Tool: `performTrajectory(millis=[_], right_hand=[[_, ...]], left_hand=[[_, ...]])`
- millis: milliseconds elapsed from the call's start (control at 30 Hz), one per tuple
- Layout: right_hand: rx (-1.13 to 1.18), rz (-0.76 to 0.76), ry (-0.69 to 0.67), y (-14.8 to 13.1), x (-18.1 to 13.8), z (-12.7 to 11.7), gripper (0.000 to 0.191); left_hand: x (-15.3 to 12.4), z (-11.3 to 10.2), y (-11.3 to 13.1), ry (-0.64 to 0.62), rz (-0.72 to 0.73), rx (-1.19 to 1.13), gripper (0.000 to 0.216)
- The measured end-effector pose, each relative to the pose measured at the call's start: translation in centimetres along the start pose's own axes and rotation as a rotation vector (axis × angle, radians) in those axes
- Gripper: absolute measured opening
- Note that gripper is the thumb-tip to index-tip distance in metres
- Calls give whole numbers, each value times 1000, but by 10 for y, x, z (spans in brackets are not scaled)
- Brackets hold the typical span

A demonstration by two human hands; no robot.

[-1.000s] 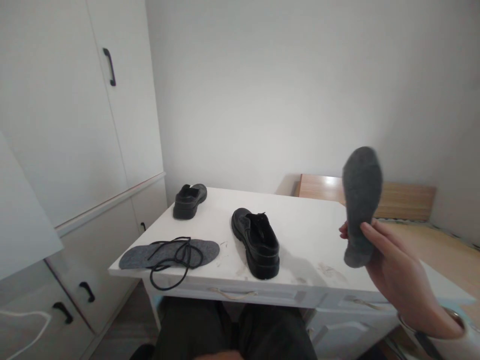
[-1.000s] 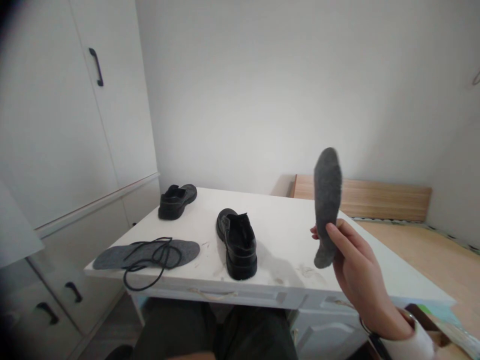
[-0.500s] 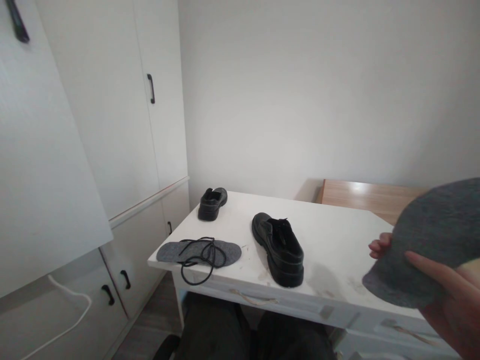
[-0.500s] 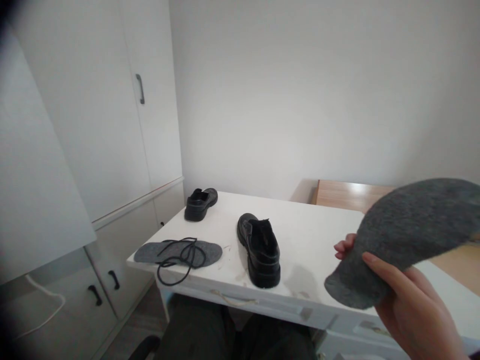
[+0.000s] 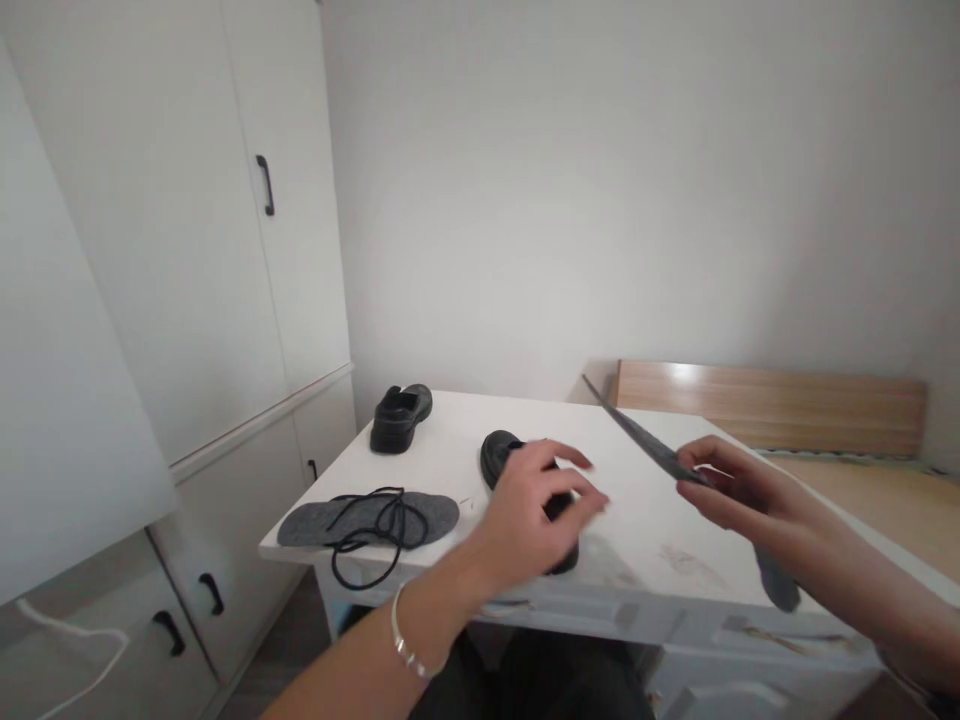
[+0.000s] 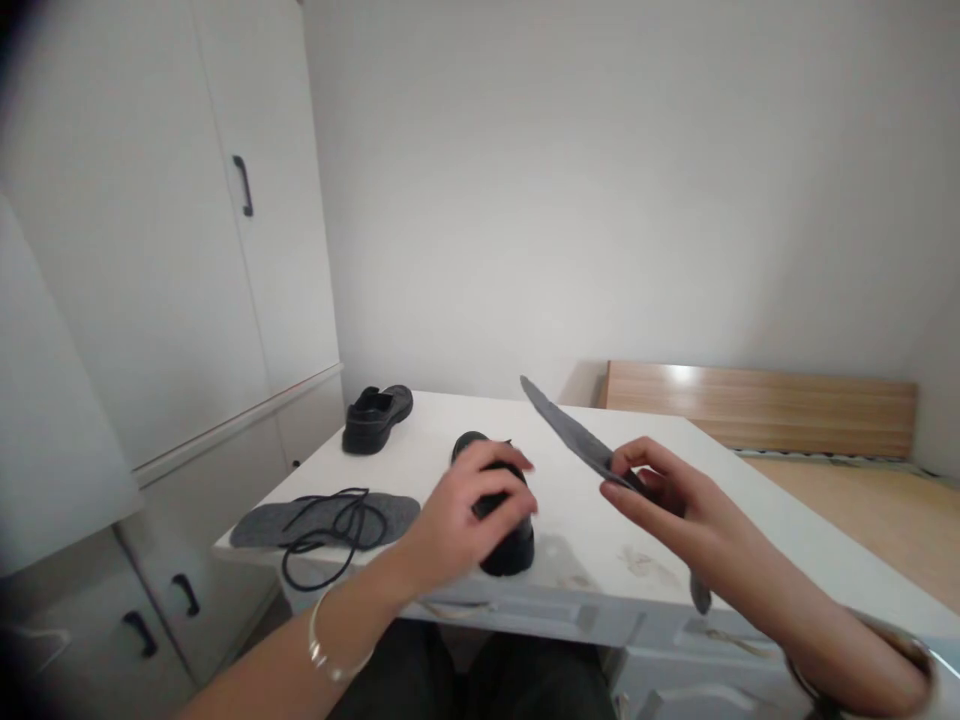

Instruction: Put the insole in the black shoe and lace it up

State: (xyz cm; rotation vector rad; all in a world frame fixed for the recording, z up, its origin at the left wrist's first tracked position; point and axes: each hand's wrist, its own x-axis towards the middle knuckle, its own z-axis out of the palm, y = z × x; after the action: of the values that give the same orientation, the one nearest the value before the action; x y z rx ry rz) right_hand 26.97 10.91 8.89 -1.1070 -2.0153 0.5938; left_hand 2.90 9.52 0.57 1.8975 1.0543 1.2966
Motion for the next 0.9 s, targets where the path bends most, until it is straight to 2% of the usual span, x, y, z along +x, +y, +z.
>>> performTrajectory(millis=[67,100,133,167,267,333,400,500,600,733,900], right_hand=[[-54,-10,-80,-4,11,1,31],[-82,-20,-108,-5,17,2,28],[-118,-36,-129,-5,24,3,25],[-162,-53,-145,-5,30,3,21],[-353,-102,-227,-10,48,1,13],[-522,-105,-350,-21,59,-1,9],[-682,-89,-502,-38,69,-1,7],[-807,-6,-702,-66,84,7,17],[-801,115,-825,-84,100,28,28],[-765,282,-904,-78,118,71,26],[-810,215,-942,-54,136,117,11]], left_hand=[[42,-17,-18,115,2,182,13],[56,-24,-30,119,-11,188,7],[66,-29,-42,117,-30,181,9],[73,-32,-54,105,-51,160,22],[75,-36,-83,72,-115,32,63],[71,-37,-93,73,-172,-74,84],[68,-37,-95,78,-223,-173,95],[68,-35,-94,78,-259,-299,100],[69,-33,-92,87,-276,-396,104],[69,-31,-92,104,-287,-477,107],[71,-31,-96,116,-295,-516,108]])
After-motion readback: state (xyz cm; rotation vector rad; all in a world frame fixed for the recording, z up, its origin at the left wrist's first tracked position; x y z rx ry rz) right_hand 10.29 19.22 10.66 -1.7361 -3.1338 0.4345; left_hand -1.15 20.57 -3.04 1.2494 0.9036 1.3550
